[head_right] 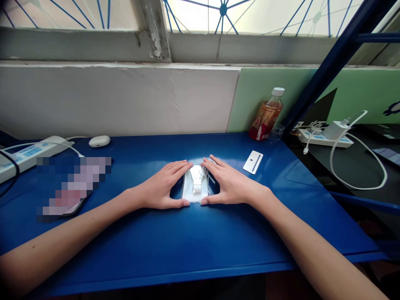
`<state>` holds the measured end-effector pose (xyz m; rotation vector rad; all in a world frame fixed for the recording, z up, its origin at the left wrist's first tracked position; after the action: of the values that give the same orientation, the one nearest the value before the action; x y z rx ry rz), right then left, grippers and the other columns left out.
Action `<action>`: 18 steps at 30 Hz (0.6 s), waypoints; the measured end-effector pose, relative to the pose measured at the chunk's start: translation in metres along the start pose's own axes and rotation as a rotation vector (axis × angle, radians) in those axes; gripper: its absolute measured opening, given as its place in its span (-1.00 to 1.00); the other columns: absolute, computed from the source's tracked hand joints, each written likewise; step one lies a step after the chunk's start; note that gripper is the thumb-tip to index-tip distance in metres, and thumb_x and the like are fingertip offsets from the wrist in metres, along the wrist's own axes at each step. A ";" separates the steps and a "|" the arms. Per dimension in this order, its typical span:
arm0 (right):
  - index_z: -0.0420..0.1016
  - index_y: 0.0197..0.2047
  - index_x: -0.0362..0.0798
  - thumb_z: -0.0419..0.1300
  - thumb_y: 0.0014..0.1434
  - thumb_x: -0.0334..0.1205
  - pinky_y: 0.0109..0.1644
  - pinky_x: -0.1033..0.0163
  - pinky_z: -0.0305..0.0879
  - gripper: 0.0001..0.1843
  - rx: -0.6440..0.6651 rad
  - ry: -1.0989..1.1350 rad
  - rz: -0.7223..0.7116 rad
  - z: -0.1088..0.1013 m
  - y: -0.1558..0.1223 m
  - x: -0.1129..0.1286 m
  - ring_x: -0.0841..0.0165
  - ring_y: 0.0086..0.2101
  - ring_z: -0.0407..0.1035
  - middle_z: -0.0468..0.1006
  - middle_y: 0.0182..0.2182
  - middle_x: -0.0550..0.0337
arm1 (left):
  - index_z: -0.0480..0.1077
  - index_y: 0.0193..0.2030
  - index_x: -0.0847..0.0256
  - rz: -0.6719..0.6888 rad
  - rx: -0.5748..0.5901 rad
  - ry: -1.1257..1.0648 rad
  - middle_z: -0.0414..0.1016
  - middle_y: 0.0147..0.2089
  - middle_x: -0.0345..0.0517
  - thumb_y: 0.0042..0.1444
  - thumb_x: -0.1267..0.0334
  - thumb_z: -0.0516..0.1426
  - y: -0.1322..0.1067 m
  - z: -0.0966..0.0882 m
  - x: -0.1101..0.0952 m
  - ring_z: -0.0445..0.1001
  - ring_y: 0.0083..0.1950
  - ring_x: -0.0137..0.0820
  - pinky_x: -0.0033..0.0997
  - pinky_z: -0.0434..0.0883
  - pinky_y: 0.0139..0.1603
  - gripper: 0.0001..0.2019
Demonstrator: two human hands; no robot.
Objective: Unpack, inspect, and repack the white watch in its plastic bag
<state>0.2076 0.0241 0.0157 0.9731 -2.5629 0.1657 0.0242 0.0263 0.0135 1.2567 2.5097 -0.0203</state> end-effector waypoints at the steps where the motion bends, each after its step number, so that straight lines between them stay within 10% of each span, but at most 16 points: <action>1: -0.06 0.49 -0.20 0.32 -0.02 0.36 0.39 -0.23 0.08 0.26 0.000 0.006 0.004 0.000 0.000 0.000 -0.13 0.42 -0.21 0.04 0.43 -0.25 | 0.02 0.46 0.38 -0.002 -0.001 0.000 0.12 0.45 0.32 0.10 -0.34 0.14 0.000 0.000 0.000 0.04 0.48 0.10 0.10 0.09 0.42 0.00; 18: -0.10 0.50 -0.20 0.33 -0.01 0.34 0.43 -0.22 -0.01 0.26 0.012 0.045 0.008 0.000 0.000 -0.001 -0.12 0.41 -0.17 -0.02 0.44 -0.25 | -0.07 0.48 0.41 -0.041 0.028 -0.029 0.03 0.49 0.32 0.10 -0.36 0.13 0.001 0.004 0.001 -0.04 0.51 0.10 0.10 0.02 0.46 0.05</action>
<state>0.2083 0.0247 0.0155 0.9530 -2.5282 0.2037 0.0251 0.0275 0.0097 1.2062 2.5180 -0.0827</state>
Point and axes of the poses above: each hand's wrist, its own y-axis towards the middle knuckle, its own z-axis out of the palm, x = y × z, the point moved 6 cm from there along y, towards the middle knuckle
